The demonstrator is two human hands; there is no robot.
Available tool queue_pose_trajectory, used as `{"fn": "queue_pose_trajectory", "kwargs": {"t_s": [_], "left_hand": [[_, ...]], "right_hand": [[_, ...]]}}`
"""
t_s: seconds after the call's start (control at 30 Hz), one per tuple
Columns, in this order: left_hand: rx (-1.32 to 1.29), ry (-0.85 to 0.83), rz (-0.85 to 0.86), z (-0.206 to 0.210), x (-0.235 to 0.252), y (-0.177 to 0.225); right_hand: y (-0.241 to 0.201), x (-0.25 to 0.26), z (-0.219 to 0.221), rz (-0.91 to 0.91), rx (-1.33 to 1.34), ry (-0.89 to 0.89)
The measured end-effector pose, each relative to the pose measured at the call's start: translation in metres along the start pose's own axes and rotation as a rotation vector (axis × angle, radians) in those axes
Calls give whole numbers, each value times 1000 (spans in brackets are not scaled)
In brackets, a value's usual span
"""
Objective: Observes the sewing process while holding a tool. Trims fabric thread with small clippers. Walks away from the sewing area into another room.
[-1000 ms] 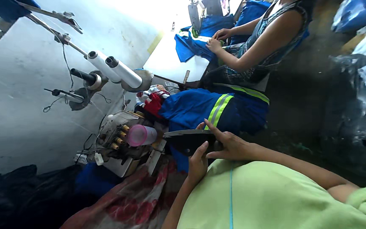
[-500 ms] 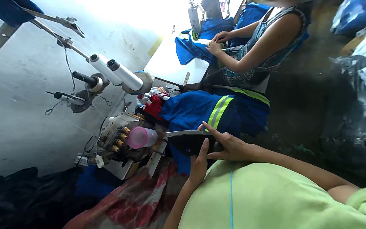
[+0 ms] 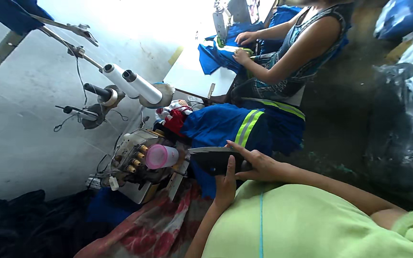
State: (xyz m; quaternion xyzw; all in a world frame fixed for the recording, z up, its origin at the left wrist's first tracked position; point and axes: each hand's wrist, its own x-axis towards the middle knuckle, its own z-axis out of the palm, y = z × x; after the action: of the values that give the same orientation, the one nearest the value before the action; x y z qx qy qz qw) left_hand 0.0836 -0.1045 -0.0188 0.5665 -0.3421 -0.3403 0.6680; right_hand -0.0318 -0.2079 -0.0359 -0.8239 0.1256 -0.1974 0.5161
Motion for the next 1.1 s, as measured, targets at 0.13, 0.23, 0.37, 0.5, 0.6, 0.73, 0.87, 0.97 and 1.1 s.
{"fn": "queue_pose_trajectory", "kwargs": {"t_s": [0.13,0.23,0.37,0.5,0.6,0.73,0.87,0.97,1.1], "left_hand": [[30,-48,5,-5,-1,-3],[21,-56,-5,-5,-1,-5],[16,-72,58,-5,1,-7],[38,37,71,1,-2,-7],[83,64,61,2,-3,-5],[109,81,67,3,-3,-5],[122,82,119,1,-2,-10],[142,46,135,0,-3,-8],[49,-42,65,-3,-3,-5]], "right_hand": [[-1,1,-4,16,41,-32],[1,0,-3,-4,47,-32],[-1,0,-2,-3,22,-24],[2,-2,1,-34,-26,14],[7,-3,3,-78,-65,48],[9,-4,4,-109,-74,66],[7,-3,3,-119,-128,95],[7,-3,1,-126,-119,88],[4,-4,-2,-27,-46,35]]}}
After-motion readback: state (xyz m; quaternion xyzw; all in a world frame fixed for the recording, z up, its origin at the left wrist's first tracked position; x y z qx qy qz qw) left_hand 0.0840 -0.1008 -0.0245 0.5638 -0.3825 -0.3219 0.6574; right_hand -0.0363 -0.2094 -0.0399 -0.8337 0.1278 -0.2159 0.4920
